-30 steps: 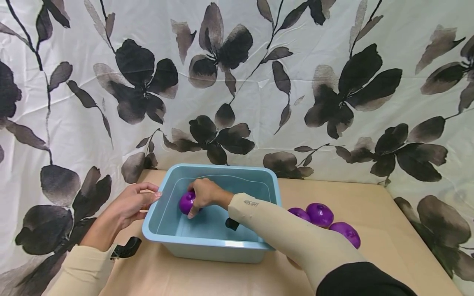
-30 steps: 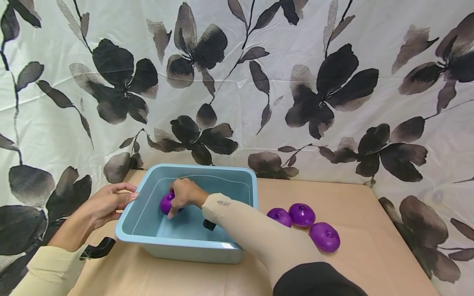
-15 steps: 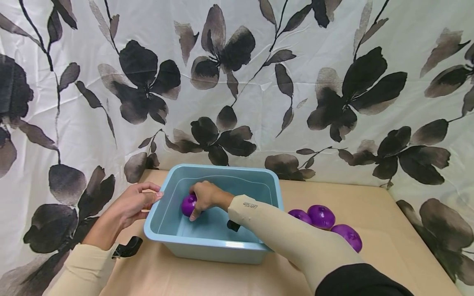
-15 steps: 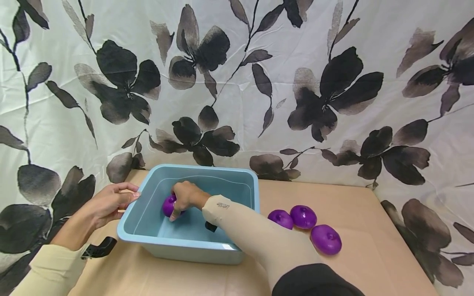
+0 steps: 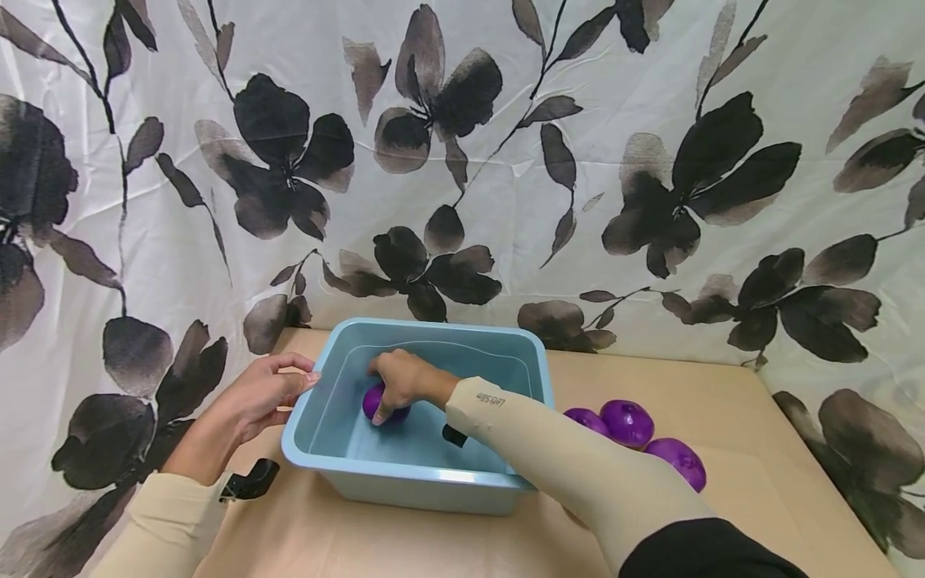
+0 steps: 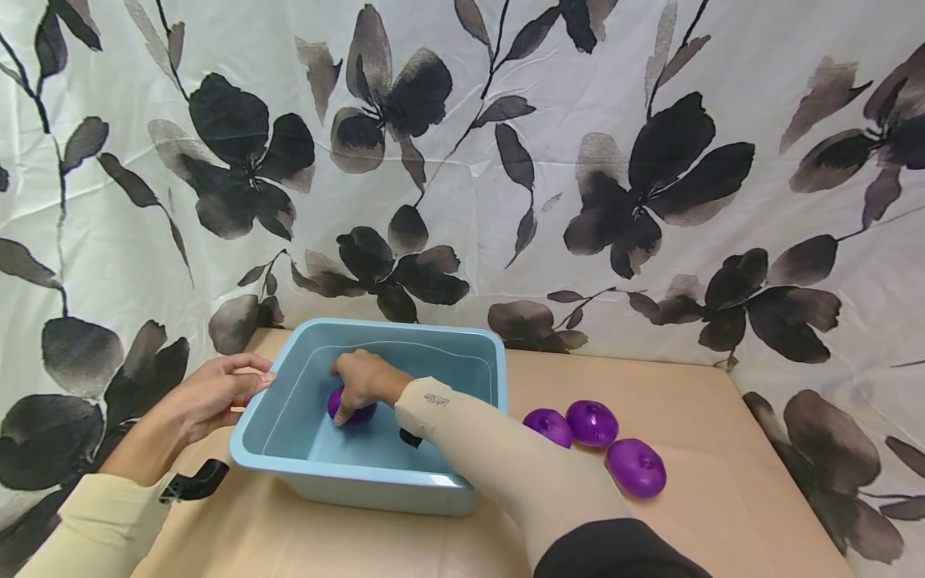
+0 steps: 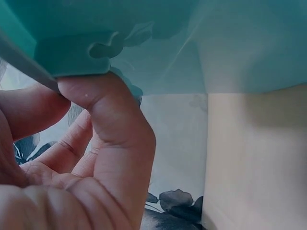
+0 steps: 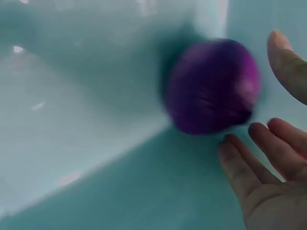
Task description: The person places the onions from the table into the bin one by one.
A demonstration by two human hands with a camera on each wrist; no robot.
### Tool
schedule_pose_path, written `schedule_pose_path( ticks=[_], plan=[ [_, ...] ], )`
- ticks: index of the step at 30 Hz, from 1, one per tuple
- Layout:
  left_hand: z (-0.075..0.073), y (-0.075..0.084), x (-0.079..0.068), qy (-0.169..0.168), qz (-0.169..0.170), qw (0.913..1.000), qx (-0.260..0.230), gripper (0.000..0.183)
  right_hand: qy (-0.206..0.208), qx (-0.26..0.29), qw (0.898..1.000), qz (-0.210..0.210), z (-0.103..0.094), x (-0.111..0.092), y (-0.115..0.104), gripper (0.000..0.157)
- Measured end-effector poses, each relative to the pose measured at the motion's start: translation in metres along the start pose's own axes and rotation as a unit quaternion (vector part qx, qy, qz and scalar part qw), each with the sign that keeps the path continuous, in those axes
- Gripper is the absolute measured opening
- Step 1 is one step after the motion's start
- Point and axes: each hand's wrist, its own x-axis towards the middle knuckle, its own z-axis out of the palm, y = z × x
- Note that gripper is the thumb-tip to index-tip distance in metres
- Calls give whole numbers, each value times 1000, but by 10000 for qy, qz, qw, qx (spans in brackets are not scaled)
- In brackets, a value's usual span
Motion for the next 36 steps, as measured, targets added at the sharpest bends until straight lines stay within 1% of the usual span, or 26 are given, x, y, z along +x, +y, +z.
schedule_pose_path(
  ticks=[5, 8, 10, 13, 17, 22, 25, 27, 30, 36],
  plan=[
    [-1, 0, -1, -58, -25, 10000, 13, 34, 152, 121, 9997, -148, -24, -11, -6, 74],
    [-2, 0, -2, -57, -54, 10000, 25, 34, 237, 293, 9989, -282, -42, -23, -6, 69],
    [-2, -1, -3, -78, -56, 9999, 48, 35, 298, 390, 9981, -372, -53, -33, -4, 67],
    [-1, -3, -3, -88, -59, 9999, 59, 36, 339, 718, 9957, -467, -68, -54, 1, 64],
    [0, -4, -2, -100, -11, 9999, 67, 36, 438, 1148, 9904, -633, -83, -85, 12, 61],
    [-1, -3, -3, -189, 19, 9998, 40, 37, 526, 1583, 9827, -810, -92, -126, 30, 61],
    [-1, -4, -2, -251, 23, 9997, -5, 35, 590, 1836, 9778, -819, -96, -152, 44, 60],
    [-1, -5, -2, -300, 19, 9995, -23, 34, 661, 1983, 9749, -770, -97, -168, 56, 60],
    [-1, -5, -2, -331, -5, 9995, -11, 36, 751, 2163, 9717, -579, -99, -189, 73, 60],
    [0, -7, -2, -341, 28, 9994, 60, 40, 989, 2686, 9579, -239, -96, -229, 108, 60]
  ],
)
